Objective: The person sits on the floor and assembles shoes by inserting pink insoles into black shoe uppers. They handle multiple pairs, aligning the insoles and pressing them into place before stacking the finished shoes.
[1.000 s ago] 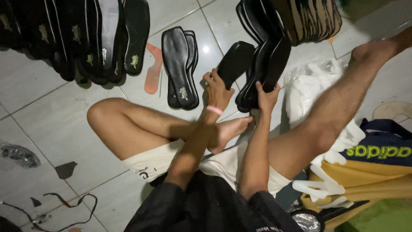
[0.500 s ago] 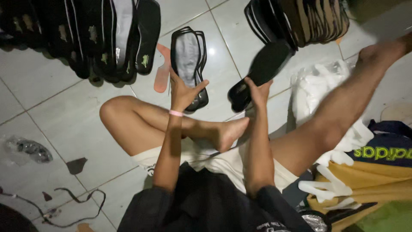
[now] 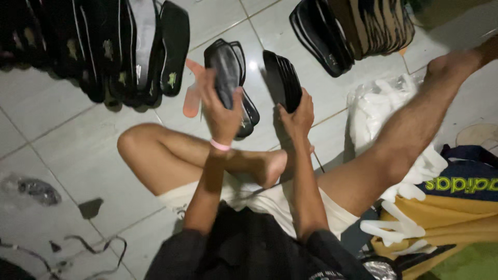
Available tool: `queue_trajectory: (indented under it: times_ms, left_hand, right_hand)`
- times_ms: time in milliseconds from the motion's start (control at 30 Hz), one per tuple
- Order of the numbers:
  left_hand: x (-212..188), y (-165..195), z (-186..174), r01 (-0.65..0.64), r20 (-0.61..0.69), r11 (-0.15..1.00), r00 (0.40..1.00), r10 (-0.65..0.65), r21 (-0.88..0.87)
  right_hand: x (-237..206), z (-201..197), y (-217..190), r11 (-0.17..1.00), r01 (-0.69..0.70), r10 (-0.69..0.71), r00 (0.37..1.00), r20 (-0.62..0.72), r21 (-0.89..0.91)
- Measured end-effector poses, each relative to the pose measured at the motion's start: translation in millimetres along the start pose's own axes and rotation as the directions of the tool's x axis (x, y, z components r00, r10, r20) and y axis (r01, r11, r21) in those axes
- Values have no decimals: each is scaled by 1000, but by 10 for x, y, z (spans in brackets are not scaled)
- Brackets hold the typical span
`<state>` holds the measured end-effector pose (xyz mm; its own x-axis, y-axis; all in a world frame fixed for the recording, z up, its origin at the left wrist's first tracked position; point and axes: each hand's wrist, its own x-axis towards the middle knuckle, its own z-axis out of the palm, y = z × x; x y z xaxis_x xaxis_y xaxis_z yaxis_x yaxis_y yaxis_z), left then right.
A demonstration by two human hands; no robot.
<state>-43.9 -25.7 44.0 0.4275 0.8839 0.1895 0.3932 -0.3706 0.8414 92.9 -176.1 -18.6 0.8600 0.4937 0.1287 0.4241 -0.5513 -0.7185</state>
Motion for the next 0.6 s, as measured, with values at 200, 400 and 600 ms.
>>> queue_trajectory:
  times_ms: [200, 400, 600]
  left_hand:
    - [366, 849, 424, -638, 615, 769, 620, 487, 34]
    - [694, 744, 236, -478, 330, 874, 815, 477, -84]
    - [368, 549, -8, -201, 251, 938, 928, 274, -281]
  right_hand:
    - [-60, 171, 16, 912, 142, -79, 982, -173, 386]
    - [25, 97, -109, 998, 12, -15, 999, 46, 68]
    - [365, 135, 126, 952, -232, 270, 944, 189, -199]
